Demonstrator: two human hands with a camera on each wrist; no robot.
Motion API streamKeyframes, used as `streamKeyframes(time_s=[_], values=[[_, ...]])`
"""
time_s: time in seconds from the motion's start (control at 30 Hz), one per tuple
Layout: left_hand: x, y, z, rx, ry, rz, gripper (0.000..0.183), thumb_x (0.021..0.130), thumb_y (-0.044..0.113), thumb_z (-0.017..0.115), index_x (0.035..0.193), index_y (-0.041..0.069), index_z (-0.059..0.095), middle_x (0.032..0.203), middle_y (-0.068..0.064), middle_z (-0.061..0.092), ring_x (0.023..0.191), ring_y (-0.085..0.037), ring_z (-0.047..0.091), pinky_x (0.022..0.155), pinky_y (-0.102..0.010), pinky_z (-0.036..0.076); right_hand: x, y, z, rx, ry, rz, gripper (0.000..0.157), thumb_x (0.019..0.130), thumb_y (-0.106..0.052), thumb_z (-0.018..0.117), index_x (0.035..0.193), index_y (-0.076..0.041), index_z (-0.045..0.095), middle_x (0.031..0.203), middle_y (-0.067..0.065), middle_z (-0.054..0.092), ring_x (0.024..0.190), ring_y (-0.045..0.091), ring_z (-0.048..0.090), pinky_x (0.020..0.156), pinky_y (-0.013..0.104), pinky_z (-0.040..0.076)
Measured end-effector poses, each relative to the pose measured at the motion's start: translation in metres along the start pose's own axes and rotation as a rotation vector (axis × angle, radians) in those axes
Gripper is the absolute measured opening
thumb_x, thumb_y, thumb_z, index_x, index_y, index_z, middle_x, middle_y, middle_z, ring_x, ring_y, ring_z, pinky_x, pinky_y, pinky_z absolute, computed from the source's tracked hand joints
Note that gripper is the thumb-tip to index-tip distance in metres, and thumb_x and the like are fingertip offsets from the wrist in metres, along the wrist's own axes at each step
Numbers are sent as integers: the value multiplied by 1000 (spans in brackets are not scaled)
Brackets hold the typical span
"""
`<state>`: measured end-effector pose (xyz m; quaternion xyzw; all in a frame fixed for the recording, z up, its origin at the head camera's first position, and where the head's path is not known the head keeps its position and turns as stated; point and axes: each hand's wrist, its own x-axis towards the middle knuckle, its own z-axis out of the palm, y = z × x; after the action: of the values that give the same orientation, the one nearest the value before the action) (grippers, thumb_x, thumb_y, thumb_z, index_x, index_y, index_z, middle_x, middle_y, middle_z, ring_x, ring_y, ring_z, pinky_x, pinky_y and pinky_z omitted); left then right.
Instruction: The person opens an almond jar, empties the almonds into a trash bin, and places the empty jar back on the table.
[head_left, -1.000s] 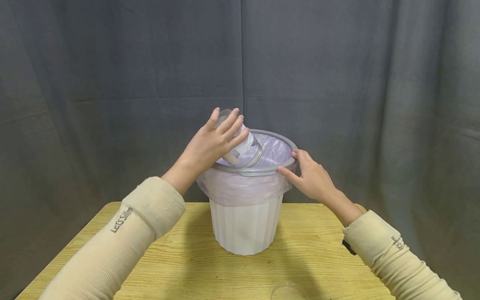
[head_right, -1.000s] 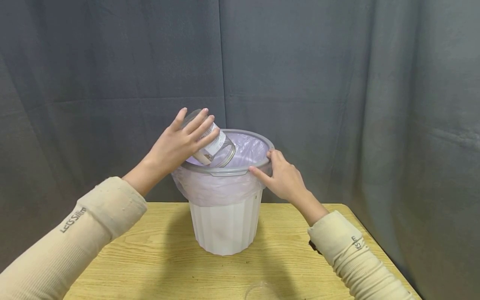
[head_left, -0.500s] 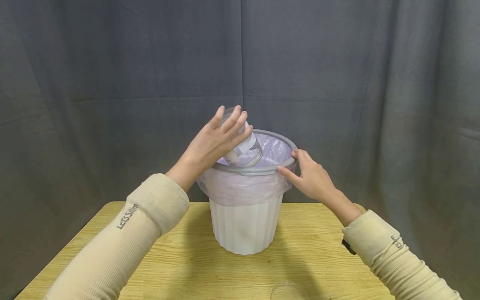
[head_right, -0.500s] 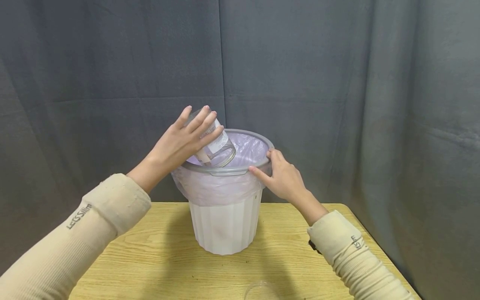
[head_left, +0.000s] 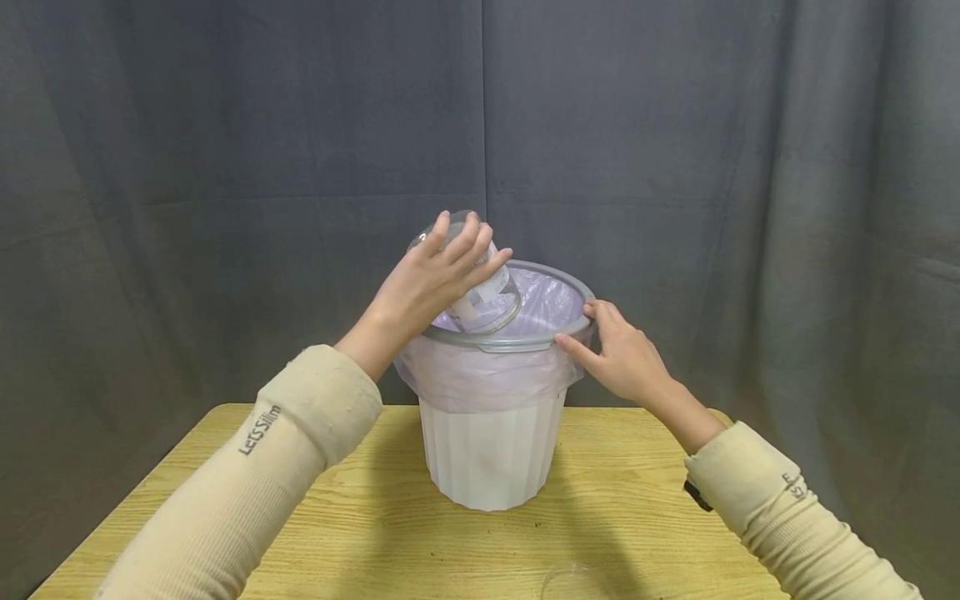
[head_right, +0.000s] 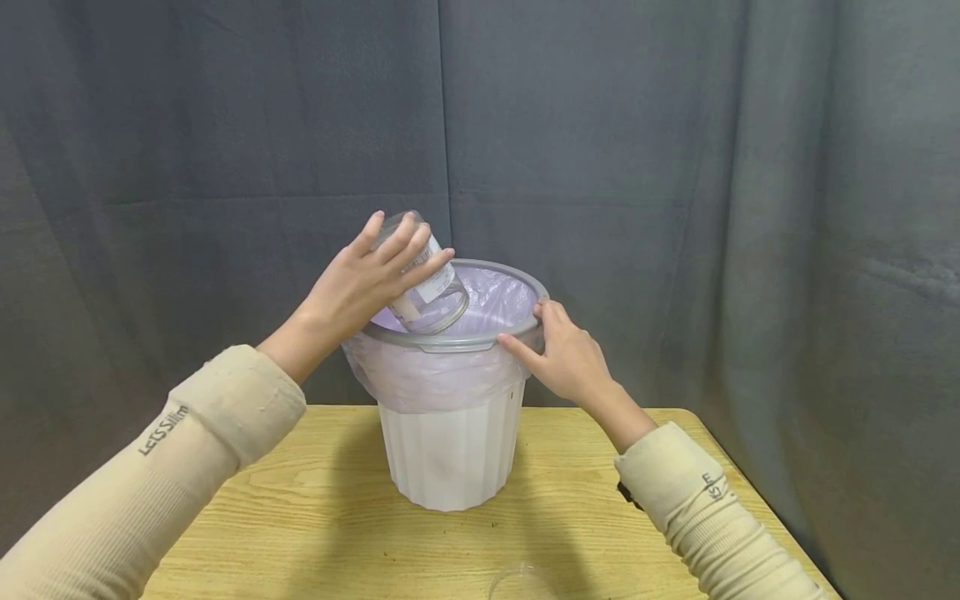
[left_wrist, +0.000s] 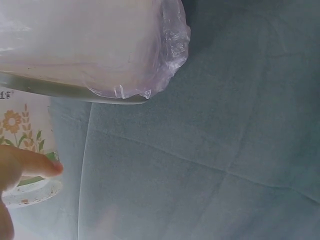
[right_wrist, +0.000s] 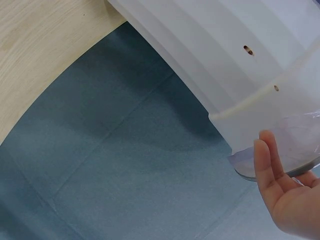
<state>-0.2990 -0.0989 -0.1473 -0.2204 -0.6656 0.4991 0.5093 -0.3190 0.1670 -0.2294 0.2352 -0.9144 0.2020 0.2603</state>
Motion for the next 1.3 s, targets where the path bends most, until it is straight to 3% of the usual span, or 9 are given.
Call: streamKeyframes(time_s=[0.17, 0.43, 0.83, 1.07, 1.3], values=[[1, 0, 1, 23, 6, -6, 82, 70, 23, 65, 140, 22, 24, 129, -13, 36, 120, -31, 29, 95, -47, 22, 0, 0, 0, 4, 6, -5, 71, 87, -51, 46, 130, 5, 33, 129, 19, 42, 104, 34, 51, 81, 47, 43], [4, 3, 6, 42, 91, -18, 48, 77, 12, 54, 123, 14, 39, 128, -11, 39, 119, -27, 32, 92, -43, 27, 1, 0, 2, -1, 14, -8, 71, 87, -50, 46, 130, 5, 33, 128, 18, 43, 105, 34, 51, 81, 47, 43], [10, 0, 5, 132, 151, 77, 53, 79, 18, 52, 129, 16, 35, 135, -11, 33, 123, -28, 29, 92, -44, 28, 1, 1, 2, -3, 10, -17, 72, 87, -52, 44, 130, 6, 33, 128, 19, 43, 103, 36, 51, 81, 47, 43], [18, -1, 0, 118, 133, 28, 56, 78, 16, 55, 130, 17, 35, 136, -11, 34, 124, -28, 29, 93, -43, 28, 1, 1, 2, -2, 19, -22, 72, 87, -51, 45, 129, 6, 34, 127, 19, 43, 101, 36, 52, 79, 47, 44], [19, 1, 3, 57, 128, -42, 44, 82, 8, 48, 125, 15, 41, 131, -10, 40, 120, -26, 34, 90, -42, 30, 1, 2, 2, -6, 20, -19, 72, 87, -51, 45, 129, 6, 34, 127, 19, 43, 102, 36, 52, 79, 47, 44]])
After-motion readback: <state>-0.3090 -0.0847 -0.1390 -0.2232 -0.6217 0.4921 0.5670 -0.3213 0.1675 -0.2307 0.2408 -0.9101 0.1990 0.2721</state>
